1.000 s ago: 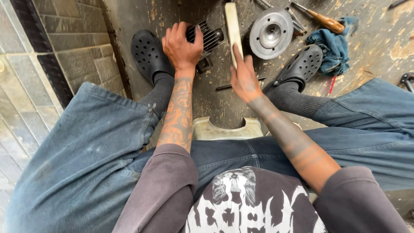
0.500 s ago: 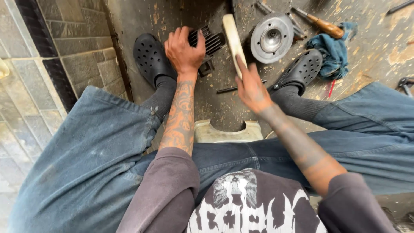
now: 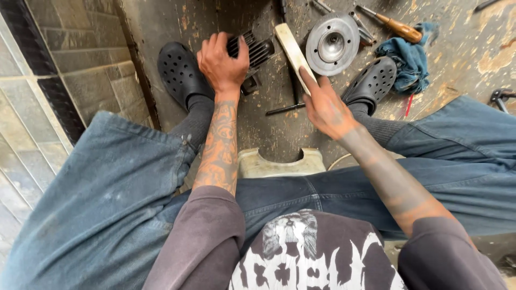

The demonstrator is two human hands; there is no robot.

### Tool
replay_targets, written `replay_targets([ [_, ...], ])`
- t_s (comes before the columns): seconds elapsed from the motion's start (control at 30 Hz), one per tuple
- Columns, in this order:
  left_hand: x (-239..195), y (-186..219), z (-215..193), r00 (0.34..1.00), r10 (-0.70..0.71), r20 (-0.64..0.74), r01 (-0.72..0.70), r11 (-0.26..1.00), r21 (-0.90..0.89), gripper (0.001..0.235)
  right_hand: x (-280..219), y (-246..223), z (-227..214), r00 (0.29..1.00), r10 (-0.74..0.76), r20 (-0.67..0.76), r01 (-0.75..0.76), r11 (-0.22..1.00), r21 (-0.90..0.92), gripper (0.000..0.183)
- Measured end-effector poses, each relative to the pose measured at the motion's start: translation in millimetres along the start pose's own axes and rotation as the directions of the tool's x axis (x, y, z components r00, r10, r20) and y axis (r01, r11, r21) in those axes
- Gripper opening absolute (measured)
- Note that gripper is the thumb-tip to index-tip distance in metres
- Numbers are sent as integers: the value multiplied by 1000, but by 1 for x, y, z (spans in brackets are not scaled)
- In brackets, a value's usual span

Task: Cleaning motorcycle engine components using a wooden stick and a wire brush

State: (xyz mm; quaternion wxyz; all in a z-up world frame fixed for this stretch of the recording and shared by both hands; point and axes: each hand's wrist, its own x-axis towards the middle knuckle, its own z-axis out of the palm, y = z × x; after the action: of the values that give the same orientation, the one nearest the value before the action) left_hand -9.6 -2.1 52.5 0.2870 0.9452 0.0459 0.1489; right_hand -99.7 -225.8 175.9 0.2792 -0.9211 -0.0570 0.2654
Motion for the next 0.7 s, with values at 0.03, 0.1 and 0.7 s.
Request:
replay_targets([
  [0.03, 0, 0, 3, 1000, -13, 4, 13, 1000, 6, 18, -2, 0, 2, 1000, -2, 15, 2, 1000, 0, 62],
  [0.1, 1, -2, 6, 1000, 15, -10, -15, 1000, 1, 17, -7, -2, 10, 989, 61, 132, -60, 998, -11, 59],
  [0.7, 3, 3, -1, 999, 29, -24, -29, 1000, -9, 17, -15, -3, 0, 999, 53, 3, -52, 998, -34, 62],
])
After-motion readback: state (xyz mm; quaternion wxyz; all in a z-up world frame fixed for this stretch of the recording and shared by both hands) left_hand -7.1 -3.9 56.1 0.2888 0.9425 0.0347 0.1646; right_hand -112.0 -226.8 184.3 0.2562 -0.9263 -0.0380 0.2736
